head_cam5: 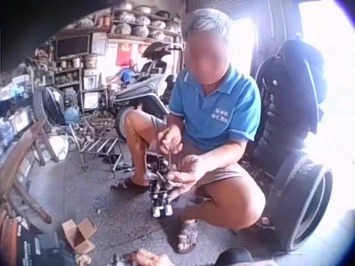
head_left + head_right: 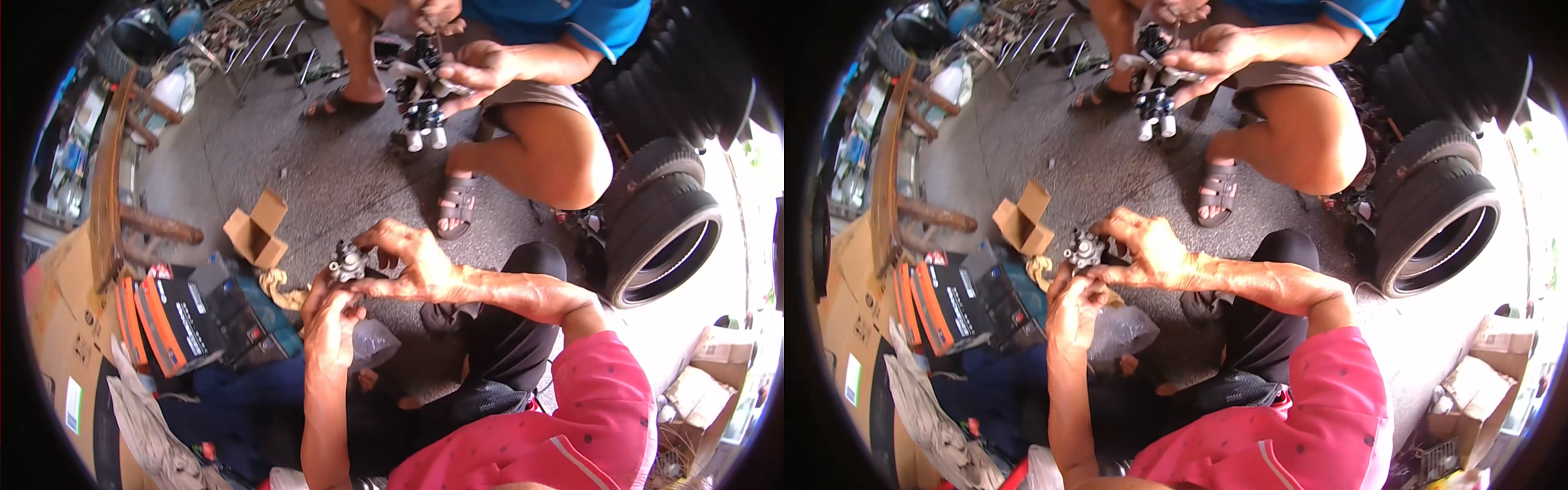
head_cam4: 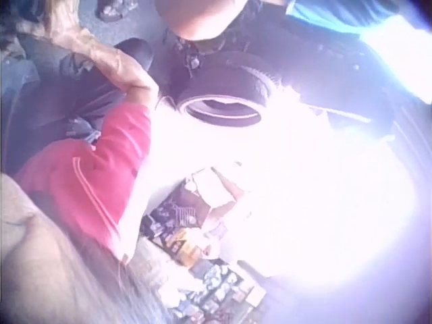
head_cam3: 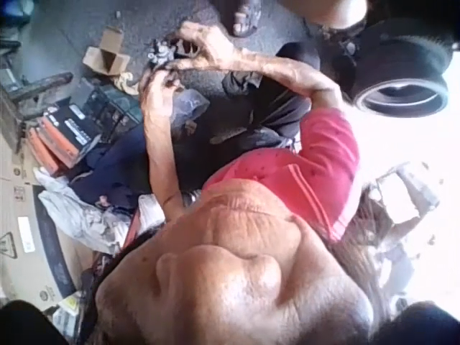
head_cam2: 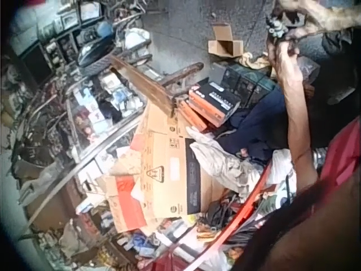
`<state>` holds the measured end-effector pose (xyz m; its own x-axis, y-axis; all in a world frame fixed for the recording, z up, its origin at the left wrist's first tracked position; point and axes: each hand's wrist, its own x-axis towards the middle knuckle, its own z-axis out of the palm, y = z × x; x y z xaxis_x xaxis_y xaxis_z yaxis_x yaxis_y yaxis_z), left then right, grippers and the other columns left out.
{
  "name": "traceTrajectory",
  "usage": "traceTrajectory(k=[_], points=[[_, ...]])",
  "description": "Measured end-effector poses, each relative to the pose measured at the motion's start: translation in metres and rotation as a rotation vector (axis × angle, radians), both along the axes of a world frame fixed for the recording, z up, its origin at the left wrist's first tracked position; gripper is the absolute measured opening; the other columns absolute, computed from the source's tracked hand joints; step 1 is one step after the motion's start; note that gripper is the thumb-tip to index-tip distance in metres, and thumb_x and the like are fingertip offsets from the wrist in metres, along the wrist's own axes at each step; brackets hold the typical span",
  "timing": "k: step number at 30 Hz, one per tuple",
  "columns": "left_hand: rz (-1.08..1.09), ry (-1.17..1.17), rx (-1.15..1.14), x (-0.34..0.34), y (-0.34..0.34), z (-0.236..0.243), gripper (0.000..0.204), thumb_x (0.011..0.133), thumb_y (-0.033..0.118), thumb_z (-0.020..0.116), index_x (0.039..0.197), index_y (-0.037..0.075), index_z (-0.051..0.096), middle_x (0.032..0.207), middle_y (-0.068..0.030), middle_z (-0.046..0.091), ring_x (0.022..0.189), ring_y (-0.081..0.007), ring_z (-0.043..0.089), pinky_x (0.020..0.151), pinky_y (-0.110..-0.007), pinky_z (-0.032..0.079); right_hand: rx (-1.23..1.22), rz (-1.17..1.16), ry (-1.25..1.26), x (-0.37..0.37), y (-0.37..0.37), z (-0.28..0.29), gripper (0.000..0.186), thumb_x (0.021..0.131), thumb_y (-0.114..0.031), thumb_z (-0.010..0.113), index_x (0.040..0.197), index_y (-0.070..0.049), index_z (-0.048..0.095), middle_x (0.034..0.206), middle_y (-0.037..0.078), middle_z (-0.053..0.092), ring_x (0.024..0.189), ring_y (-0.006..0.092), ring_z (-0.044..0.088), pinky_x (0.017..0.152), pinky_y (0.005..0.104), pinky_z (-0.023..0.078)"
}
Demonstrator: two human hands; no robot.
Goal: Inspect and assemble mechanical engine components for a motorcycle.
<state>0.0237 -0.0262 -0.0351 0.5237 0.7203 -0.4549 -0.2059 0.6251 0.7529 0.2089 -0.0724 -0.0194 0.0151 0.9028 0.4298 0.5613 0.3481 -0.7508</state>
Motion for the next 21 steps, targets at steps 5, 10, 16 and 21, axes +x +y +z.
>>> traceTrajectory(k=[5,10,16,21], points=[[0.075,-0.060,-0.145,0.002,0.006,0.013,0.013,0.084,0.001,0.048,0.093,0.010,0.048,0.084,-0.0081,0.057,0.071,-0.0167,0.055,0.057,-0.028,0.043,0.016,-0.050,-0.144,0.001,-0.002,0.009,0.059,0.070,-0.036,0.077,0.112,-0.001,0.056,0.102,0.012,0.058,0.082,0.0273,0.063,0.068,0.0335,0.054],[0.165,-0.063,-0.122,-0.001,0.017,0.016,0.011,0.085,0.004,0.051,0.094,0.011,0.054,0.088,-0.0059,0.058,0.077,-0.0213,0.060,0.057,-0.027,0.043,-0.054,-0.005,-0.155,0.001,-0.001,-0.003,0.058,0.070,-0.034,0.076,0.111,0.002,0.056,0.108,0.015,0.057,0.100,0.0323,0.059,0.085,0.0381,0.049],[0.169,-0.060,-0.117,-0.002,0.018,0.011,0.016,0.085,0.005,0.052,0.100,0.011,0.054,0.092,-0.0048,0.058,0.085,-0.0210,0.058,0.057,-0.027,0.043,-0.184,0.029,-0.177,-0.001,-0.003,-0.005,0.057,0.074,-0.030,0.073,0.115,0.003,0.053,0.109,0.018,0.058,0.098,0.0345,0.059,0.084,0.0393,0.049],[0.189,-0.021,-0.126,0.002,0.013,0.016,0.018,0.085,0.005,0.052,0.103,0.011,0.053,0.094,-0.0053,0.058,0.084,-0.0204,0.058,0.058,-0.027,0.043,-0.231,0.042,-0.154,-0.003,-0.006,-0.010,0.055,0.076,-0.028,0.071,0.117,0.002,0.051,0.100,0.019,0.061,0.092,0.0351,0.061,0.081,0.0400,0.050]])
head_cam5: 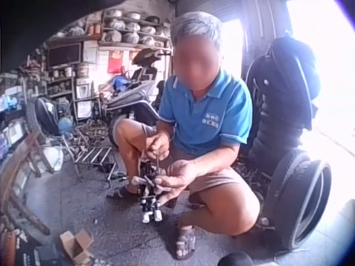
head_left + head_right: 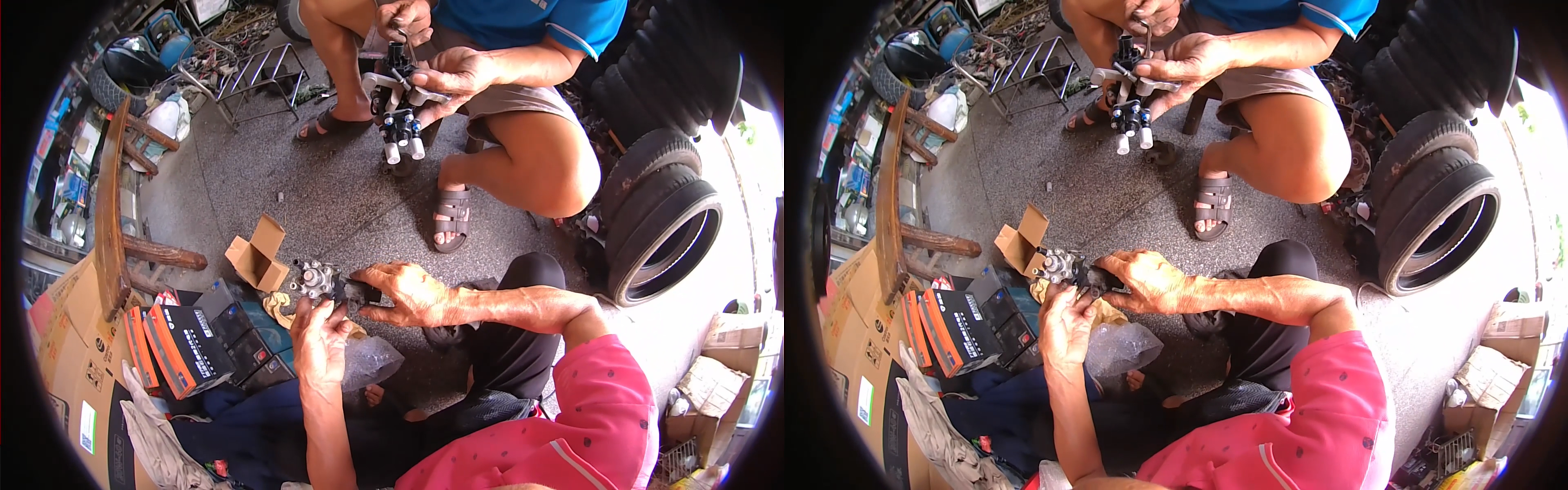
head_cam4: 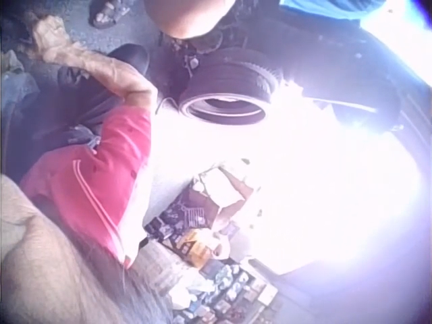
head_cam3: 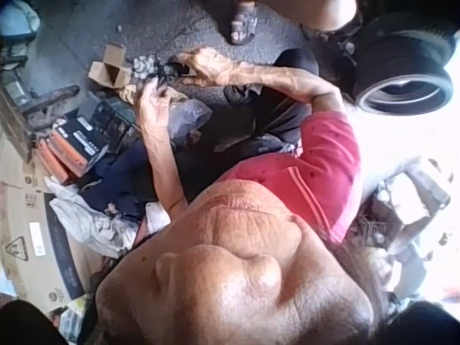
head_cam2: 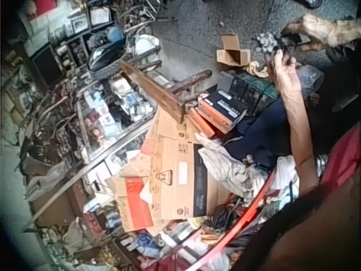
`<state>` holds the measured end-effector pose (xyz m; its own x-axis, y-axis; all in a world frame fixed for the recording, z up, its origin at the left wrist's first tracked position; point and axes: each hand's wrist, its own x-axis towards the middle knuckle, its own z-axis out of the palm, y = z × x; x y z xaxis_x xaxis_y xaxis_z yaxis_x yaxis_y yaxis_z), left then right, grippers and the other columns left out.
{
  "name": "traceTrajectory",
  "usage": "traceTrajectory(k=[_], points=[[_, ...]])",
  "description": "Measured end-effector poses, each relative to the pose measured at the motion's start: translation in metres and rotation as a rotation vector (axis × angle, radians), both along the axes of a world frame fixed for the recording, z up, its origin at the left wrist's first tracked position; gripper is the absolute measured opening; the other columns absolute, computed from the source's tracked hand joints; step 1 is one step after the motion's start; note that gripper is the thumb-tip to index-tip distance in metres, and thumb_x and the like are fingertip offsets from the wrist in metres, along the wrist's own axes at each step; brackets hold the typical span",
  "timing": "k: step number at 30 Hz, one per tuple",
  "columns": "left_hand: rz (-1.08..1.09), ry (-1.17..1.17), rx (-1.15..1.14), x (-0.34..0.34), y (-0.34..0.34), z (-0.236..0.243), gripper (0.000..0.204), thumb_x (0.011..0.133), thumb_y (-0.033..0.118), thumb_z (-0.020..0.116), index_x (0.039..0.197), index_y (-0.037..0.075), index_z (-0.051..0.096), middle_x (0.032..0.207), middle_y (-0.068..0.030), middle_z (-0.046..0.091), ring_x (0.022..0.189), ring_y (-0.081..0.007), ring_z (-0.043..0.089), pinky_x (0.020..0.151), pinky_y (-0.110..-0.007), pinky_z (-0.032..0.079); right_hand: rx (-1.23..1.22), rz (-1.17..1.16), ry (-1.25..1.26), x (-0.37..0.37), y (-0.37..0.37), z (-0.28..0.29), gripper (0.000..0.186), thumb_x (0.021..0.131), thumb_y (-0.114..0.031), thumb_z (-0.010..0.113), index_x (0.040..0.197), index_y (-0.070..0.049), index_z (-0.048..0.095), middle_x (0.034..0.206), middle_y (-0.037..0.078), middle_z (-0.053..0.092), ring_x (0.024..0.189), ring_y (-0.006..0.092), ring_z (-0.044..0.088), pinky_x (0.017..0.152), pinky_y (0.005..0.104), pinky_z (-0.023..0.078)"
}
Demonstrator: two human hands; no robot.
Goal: Inspect and assemble mechanical engine components for a motorcycle.
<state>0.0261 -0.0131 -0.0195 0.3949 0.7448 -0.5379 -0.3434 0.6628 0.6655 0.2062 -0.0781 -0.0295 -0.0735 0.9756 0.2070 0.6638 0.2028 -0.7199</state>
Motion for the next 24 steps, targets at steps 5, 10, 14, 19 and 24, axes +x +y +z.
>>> traceTrajectory(k=[5,10,14,19,24], points=[[-0.069,-0.028,0.049,-0.005,0.001,-0.005,0.026,0.085,0.004,0.052,0.110,0.011,0.054,0.096,-0.0050,0.059,0.083,-0.0195,0.058,0.061,-0.027,0.042,-0.043,0.008,0.012,-0.001,0.001,0.000,0.056,0.076,-0.029,0.071,0.117,0.002,0.051,0.101,0.019,0.062,0.093,0.0341,0.061,0.080,0.0399,0.050],[-0.085,0.001,0.082,0.002,-0.003,0.002,0.026,0.083,0.004,0.056,0.107,0.012,0.054,0.096,-0.0032,0.059,0.084,-0.0176,0.058,0.062,-0.026,0.040,-0.054,0.017,0.029,-0.001,0.002,-0.005,0.058,0.075,-0.029,0.072,0.119,0.002,0.051,0.102,0.019,0.062,0.093,0.0335,0.062,0.082,0.0389,0.050],[-0.051,0.024,0.090,-0.001,-0.003,-0.001,0.028,0.082,0.003,0.057,0.109,0.011,0.054,0.096,-0.0027,0.059,0.083,-0.0161,0.057,0.062,-0.026,0.040,0.006,0.019,0.015,-0.002,0.004,-0.013,0.060,0.072,-0.028,0.074,0.119,0.002,0.051,0.101,0.019,0.062,0.093,0.0334,0.062,0.081,0.0387,0.050],[-0.061,0.004,0.082,0.002,-0.001,0.007,0.026,0.082,0.003,0.057,0.106,0.011,0.054,0.094,-0.0027,0.058,0.081,-0.0151,0.056,0.060,-0.026,0.040,0.056,0.023,0.002,-0.005,0.007,-0.011,0.061,0.068,-0.023,0.074,0.120,0.000,0.051,0.097,0.017,0.062,0.090,0.0328,0.062,0.079,0.0389,0.051],[-0.041,-0.027,0.092,-0.003,-0.002,0.003,0.028,0.082,0.002,0.056,0.108,0.012,0.053,0.094,-0.0031,0.057,0.081,-0.0155,0.056,0.060,-0.025,0.041,0.058,0.039,0.017,-0.005,0.009,-0.008,0.060,0.067,-0.018,0.072,0.121,-0.001,0.051,0.094,0.016,0.062,0.087,0.0323,0.062,0.079,0.0389,0.051]])
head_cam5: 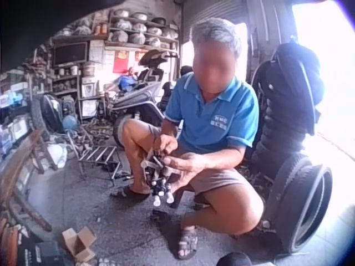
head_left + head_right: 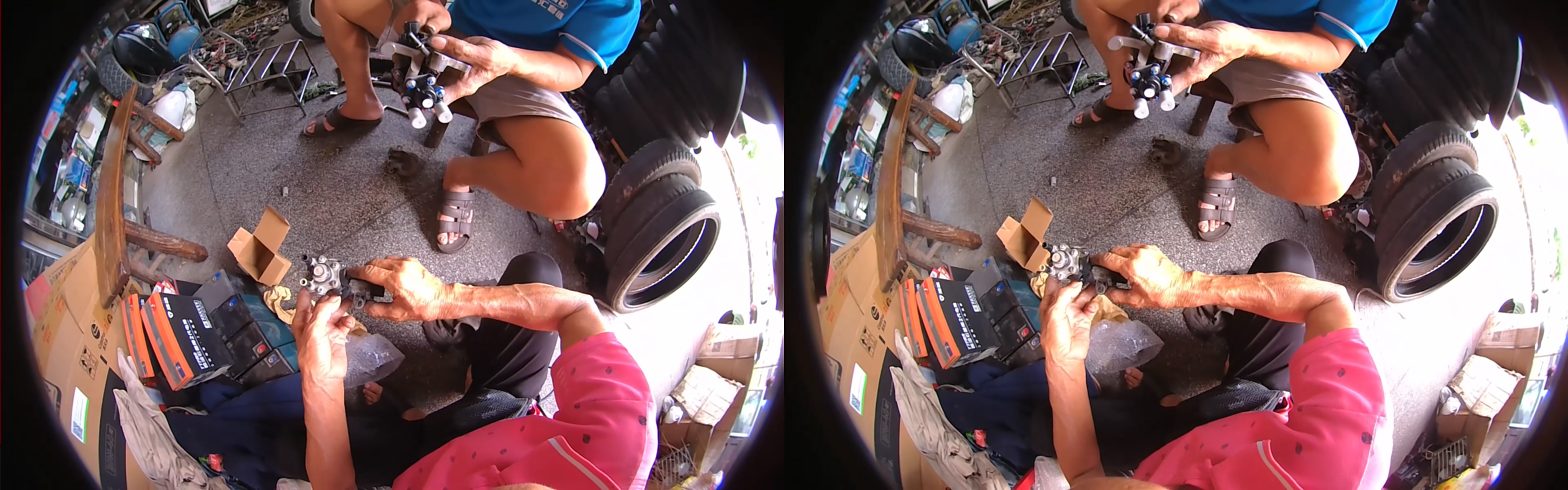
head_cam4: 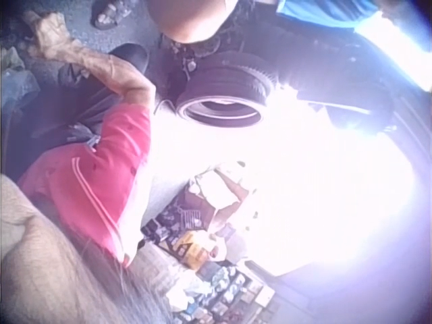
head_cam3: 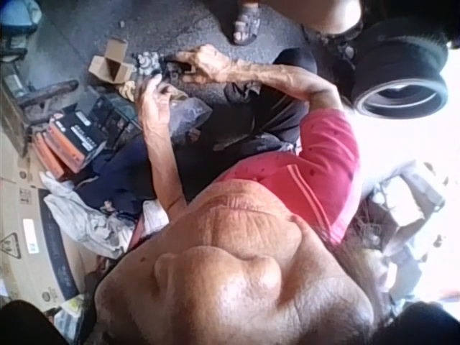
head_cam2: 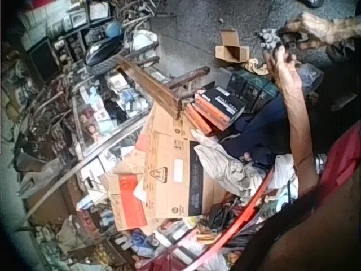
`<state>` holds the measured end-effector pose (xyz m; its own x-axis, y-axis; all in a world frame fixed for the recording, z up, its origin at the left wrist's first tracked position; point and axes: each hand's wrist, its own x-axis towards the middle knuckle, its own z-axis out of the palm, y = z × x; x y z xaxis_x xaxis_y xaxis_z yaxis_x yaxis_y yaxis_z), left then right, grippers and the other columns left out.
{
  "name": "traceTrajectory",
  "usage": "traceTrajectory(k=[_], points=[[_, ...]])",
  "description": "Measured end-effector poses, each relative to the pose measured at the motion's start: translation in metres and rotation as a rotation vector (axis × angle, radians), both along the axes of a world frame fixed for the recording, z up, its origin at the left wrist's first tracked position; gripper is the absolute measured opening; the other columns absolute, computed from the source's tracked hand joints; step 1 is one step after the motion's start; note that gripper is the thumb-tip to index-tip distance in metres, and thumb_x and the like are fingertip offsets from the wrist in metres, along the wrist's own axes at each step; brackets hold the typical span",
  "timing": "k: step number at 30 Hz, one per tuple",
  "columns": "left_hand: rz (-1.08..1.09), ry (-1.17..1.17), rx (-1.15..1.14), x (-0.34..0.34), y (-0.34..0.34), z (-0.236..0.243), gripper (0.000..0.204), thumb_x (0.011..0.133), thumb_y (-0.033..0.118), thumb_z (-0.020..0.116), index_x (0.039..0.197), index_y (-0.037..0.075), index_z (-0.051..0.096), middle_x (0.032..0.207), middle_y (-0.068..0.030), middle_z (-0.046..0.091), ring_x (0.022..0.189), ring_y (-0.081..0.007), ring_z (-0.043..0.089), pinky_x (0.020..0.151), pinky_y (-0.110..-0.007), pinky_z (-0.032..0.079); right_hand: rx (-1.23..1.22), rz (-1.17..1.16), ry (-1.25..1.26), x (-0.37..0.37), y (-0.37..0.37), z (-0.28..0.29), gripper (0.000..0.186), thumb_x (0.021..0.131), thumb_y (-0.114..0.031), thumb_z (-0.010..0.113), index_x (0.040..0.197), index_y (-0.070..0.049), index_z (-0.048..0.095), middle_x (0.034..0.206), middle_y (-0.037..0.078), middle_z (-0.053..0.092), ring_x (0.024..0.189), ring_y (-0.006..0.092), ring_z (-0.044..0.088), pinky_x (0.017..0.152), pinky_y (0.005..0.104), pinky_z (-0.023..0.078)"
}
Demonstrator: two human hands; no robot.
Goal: Inspect and assemble mechanical engine components for a motorcycle.
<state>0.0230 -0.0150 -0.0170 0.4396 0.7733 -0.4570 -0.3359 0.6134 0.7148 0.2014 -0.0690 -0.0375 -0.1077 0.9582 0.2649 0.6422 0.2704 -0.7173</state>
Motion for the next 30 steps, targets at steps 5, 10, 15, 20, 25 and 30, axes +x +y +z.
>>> traceTrajectory(k=[5,10,15,20,25,30], points=[[-0.021,-0.011,0.011,0.002,0.001,0.007,0.027,0.082,0.003,0.056,0.107,0.012,0.052,0.096,-0.0050,0.056,0.084,-0.0180,0.056,0.061,-0.026,0.042,0.067,-0.002,-0.037,0.000,0.000,-0.001,0.062,0.066,-0.017,0.072,0.122,-0.001,0.050,0.093,0.015,0.062,0.086,0.0322,0.061,0.078,0.0402,0.050],[0.021,0.019,-0.065,-0.003,0.001,0.000,0.023,0.081,0.003,0.056,0.103,0.011,0.053,0.096,-0.0066,0.056,0.085,-0.0214,0.056,0.061,-0.027,0.042,0.098,0.035,-0.102,0.002,0.001,-0.005,0.064,0.065,-0.018,0.072,0.122,-0.001,0.050,0.092,0.015,0.062,0.084,0.0315,0.061,0.076,0.0406,0.050],[-0.002,0.008,-0.059,-0.001,0.002,0.003,0.021,0.081,0.003,0.055,0.100,0.011,0.053,0.095,-0.0060,0.057,0.083,-0.0199,0.056,0.060,-0.027,0.042,0.088,0.036,-0.138,0.002,0.001,-0.007,0.060,0.068,-0.023,0.070,0.120,-0.001,0.050,0.090,0.014,0.060,0.082,0.0328,0.060,0.077,0.0402,0.048],[-0.017,-0.021,-0.038,0.001,0.002,0.007,0.019,0.081,0.004,0.055,0.099,0.011,0.054,0.093,-0.0049,0.058,0.080,-0.0186,0.057,0.059,-0.026,0.043,0.131,0.023,-0.159,0.004,0.001,-0.003,0.059,0.069,-0.025,0.071,0.119,0.000,0.052,0.091,0.015,0.062,0.082,0.0317,0.060,0.076,0.0395,0.050],[0.063,0.050,-0.065,-0.002,0.001,0.007,0.016,0.081,0.005,0.056,0.096,0.010,0.055,0.090,-0.0045,0.059,0.078,-0.0188,0.059,0.057,-0.025,0.045,0.172,0.003,-0.178,0.004,-0.001,0.000,0.058,0.071,-0.027,0.072,0.118,0.001,0.053,0.094,0.015,0.063,0.081,0.0305,0.061,0.075,0.0386,0.050],[0.051,0.059,-0.070,-0.003,0.000,0.007,0.016,0.080,0.007,0.056,0.095,0.010,0.055,0.090,-0.0053,0.059,0.078,-0.0189,0.058,0.059,-0.026,0.044,0.191,0.010,-0.212,0.004,-0.002,-0.004,0.057,0.072,-0.028,0.072,0.118,0.001,0.053,0.094,0.015,0.062,0.080,0.0299,0.061,0.074,0.0383,0.050]])
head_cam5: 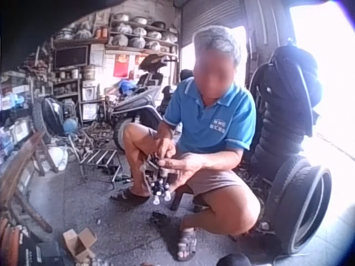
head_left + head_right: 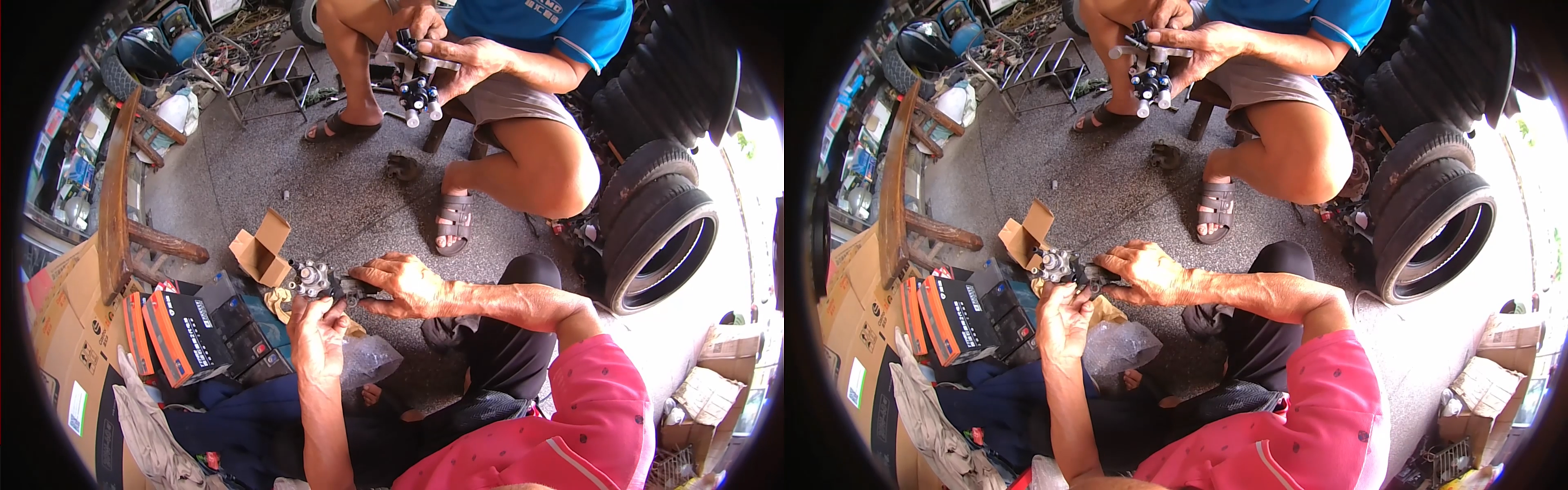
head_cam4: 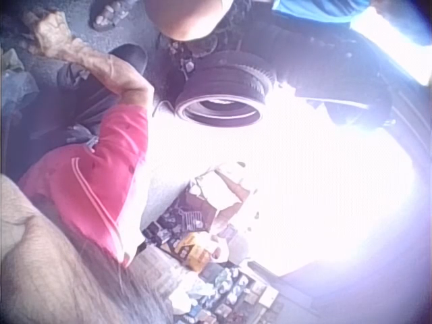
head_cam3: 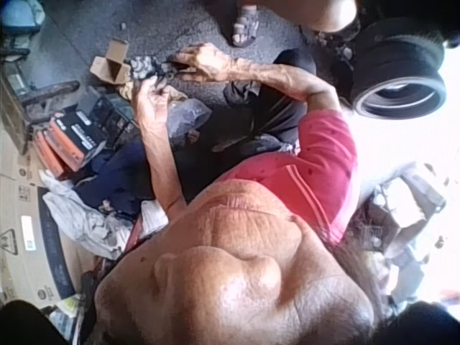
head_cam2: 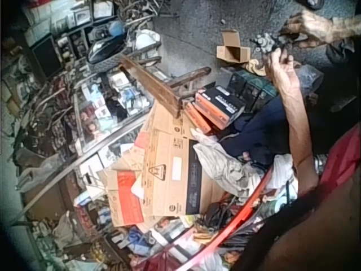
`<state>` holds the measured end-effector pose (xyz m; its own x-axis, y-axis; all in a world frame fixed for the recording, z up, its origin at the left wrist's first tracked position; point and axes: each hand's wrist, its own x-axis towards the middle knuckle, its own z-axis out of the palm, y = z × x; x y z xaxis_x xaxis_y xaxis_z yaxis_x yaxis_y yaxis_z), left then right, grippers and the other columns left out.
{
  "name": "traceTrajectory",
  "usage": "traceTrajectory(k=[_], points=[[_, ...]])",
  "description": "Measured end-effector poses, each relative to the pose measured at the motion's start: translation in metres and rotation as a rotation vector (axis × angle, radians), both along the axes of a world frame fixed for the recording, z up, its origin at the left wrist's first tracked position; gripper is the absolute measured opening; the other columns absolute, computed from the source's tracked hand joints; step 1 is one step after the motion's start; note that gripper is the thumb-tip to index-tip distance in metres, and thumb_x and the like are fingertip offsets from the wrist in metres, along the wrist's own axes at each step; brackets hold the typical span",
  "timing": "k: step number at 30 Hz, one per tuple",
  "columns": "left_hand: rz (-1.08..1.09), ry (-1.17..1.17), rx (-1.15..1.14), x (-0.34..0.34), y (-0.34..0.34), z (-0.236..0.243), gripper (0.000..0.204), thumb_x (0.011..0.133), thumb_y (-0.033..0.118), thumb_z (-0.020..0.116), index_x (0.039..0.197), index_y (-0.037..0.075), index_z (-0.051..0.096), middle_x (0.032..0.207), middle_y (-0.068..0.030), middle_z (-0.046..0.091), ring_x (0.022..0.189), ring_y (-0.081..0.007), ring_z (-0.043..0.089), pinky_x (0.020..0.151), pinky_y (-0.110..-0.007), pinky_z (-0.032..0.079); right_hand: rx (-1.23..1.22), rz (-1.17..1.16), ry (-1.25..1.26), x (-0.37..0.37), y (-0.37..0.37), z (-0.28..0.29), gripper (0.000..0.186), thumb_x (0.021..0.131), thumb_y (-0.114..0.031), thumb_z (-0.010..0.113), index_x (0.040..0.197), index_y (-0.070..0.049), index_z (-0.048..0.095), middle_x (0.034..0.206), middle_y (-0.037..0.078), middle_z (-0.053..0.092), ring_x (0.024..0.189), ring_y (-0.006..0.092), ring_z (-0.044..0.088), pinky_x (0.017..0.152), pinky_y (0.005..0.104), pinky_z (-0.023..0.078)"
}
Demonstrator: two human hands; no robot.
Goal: Inspect and assemble mechanical engine components for a motorcycle.
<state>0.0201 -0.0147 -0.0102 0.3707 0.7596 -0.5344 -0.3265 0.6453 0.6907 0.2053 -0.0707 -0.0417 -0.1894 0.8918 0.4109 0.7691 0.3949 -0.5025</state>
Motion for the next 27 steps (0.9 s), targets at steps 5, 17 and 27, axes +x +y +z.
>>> traceTrajectory(k=[5,17,27], points=[[-0.012,-0.006,-0.008,-0.0023,0.0005,-0.0061,0.015,0.080,0.008,0.056,0.095,0.010,0.055,0.087,-0.0058,0.059,0.078,-0.0189,0.058,0.061,-0.026,0.044,-0.016,0.019,0.016,0.0008,-0.0004,-0.0002,0.057,0.072,-0.027,0.072,0.117,0.001,0.053,0.092,0.015,0.062,0.080,0.0301,0.061,0.073,0.0385,0.050],[0.007,-0.020,-0.031,-0.0032,0.0013,-0.0074,0.017,0.079,0.003,0.056,0.095,0.008,0.056,0.087,-0.0055,0.060,0.078,-0.0205,0.059,0.057,-0.027,0.045,0.001,0.026,0.023,-0.0013,-0.0012,-0.0002,0.053,0.072,-0.027,0.070,0.114,0.001,0.052,0.087,0.014,0.059,0.076,0.0307,0.060,0.070,0.0393,0.050],[0.000,-0.021,-0.035,-0.0022,0.0011,-0.0052,0.022,0.079,0.003,0.055,0.100,0.009,0.056,0.089,-0.0055,0.060,0.079,-0.0203,0.059,0.057,-0.026,0.045,-0.033,0.035,0.012,-0.0009,-0.0006,-0.0026,0.056,0.073,-0.026,0.071,0.118,0.002,0.052,0.091,0.016,0.062,0.080,0.0312,0.062,0.072,0.0392,0.052]])
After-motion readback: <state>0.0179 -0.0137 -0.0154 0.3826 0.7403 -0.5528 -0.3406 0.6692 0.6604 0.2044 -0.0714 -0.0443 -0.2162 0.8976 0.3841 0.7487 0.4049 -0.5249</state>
